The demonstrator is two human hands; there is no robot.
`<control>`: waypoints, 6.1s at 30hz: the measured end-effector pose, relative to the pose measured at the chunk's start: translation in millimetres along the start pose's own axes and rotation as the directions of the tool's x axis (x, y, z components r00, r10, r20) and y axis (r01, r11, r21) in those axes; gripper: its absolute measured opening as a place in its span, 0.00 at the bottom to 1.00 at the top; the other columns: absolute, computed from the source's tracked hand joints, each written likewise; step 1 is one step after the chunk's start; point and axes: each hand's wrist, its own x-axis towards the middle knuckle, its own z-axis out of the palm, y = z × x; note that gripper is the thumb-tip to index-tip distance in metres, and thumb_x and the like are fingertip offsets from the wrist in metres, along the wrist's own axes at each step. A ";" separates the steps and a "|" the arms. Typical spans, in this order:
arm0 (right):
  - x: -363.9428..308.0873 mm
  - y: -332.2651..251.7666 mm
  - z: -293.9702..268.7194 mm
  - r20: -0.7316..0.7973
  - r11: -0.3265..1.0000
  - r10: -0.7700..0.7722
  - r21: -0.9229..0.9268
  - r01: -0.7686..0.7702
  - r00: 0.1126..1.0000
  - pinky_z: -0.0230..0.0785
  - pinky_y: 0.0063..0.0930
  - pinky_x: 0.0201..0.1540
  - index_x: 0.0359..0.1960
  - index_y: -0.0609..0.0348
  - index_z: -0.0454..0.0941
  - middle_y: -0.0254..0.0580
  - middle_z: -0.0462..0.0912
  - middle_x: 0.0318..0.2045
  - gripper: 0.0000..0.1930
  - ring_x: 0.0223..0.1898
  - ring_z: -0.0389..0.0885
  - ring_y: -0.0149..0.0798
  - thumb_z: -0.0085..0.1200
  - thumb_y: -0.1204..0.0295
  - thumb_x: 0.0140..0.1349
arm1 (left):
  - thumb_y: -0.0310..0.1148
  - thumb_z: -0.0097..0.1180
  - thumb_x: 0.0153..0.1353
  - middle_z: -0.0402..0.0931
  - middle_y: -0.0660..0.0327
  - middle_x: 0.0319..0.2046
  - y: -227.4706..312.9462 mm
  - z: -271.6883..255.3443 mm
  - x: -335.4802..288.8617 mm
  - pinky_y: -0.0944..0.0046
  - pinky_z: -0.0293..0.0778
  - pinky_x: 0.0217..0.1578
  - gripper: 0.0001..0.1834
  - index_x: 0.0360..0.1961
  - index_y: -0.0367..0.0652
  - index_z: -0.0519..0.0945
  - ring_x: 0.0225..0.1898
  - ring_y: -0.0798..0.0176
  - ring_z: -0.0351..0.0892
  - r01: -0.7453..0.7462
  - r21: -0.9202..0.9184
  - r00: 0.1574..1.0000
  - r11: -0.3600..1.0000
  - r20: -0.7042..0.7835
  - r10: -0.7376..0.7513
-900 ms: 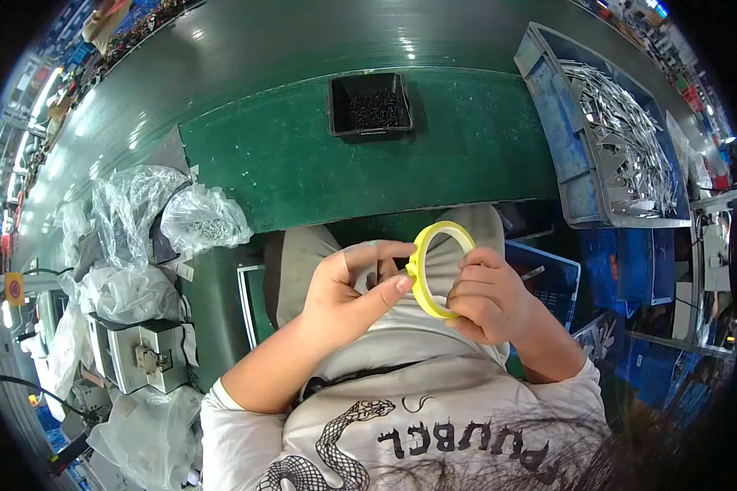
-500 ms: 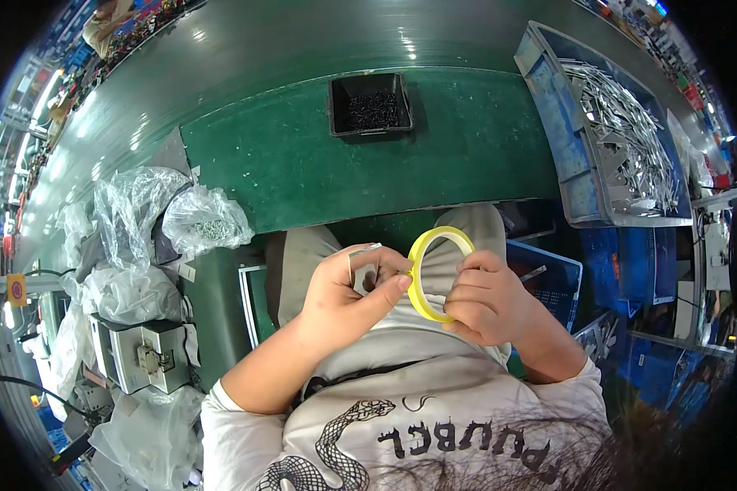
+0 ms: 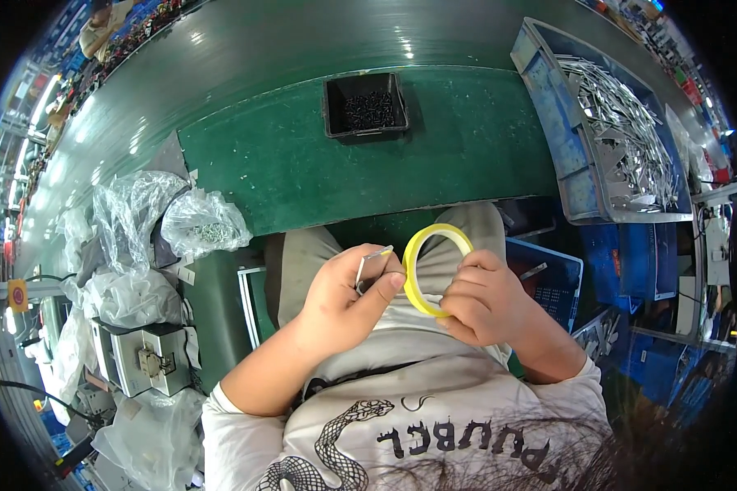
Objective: The worker is applying pre-cut pieces of yellow adhesive tape to small rectangular electronic components and placing them into a collection bin.
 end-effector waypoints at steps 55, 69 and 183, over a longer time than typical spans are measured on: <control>21.3 4.4 -6.1 0.039 0.884 0.441 0.152 -0.441 0.897 0.69 0.32 0.24 0.28 0.58 0.82 0.38 0.79 0.28 0.04 0.24 0.78 0.41 0.64 0.73 0.53 | 0.29 0.46 0.74 0.74 0.64 0.28 -7.1 18.9 -8.0 0.71 0.71 0.28 0.06 0.42 0.37 0.73 0.26 0.74 0.72 0.372 0.047 0.916 0.927 0.146 -0.375; 21.7 3.5 -4.3 0.052 0.879 0.458 0.123 -0.461 0.888 0.67 0.33 0.23 0.25 0.58 0.81 0.38 0.79 0.27 0.04 0.23 0.78 0.42 0.64 0.73 0.53 | 0.30 0.54 0.69 0.75 0.49 0.25 -10.7 20.2 -8.9 0.56 0.70 0.26 0.06 0.42 0.38 0.76 0.24 0.47 0.76 0.288 0.211 0.948 0.934 0.078 -0.309; 23.1 -5.6 -6.0 0.032 0.836 0.528 0.159 -0.526 0.849 0.69 0.32 0.24 0.30 0.57 0.82 0.38 0.80 0.28 0.04 0.23 0.79 0.41 0.64 0.72 0.56 | 0.32 0.60 0.66 0.76 0.57 0.19 -30.1 22.4 -15.8 0.68 0.62 0.16 0.07 0.35 0.38 0.81 0.13 0.70 0.66 0.218 0.211 0.976 0.953 -0.051 -0.212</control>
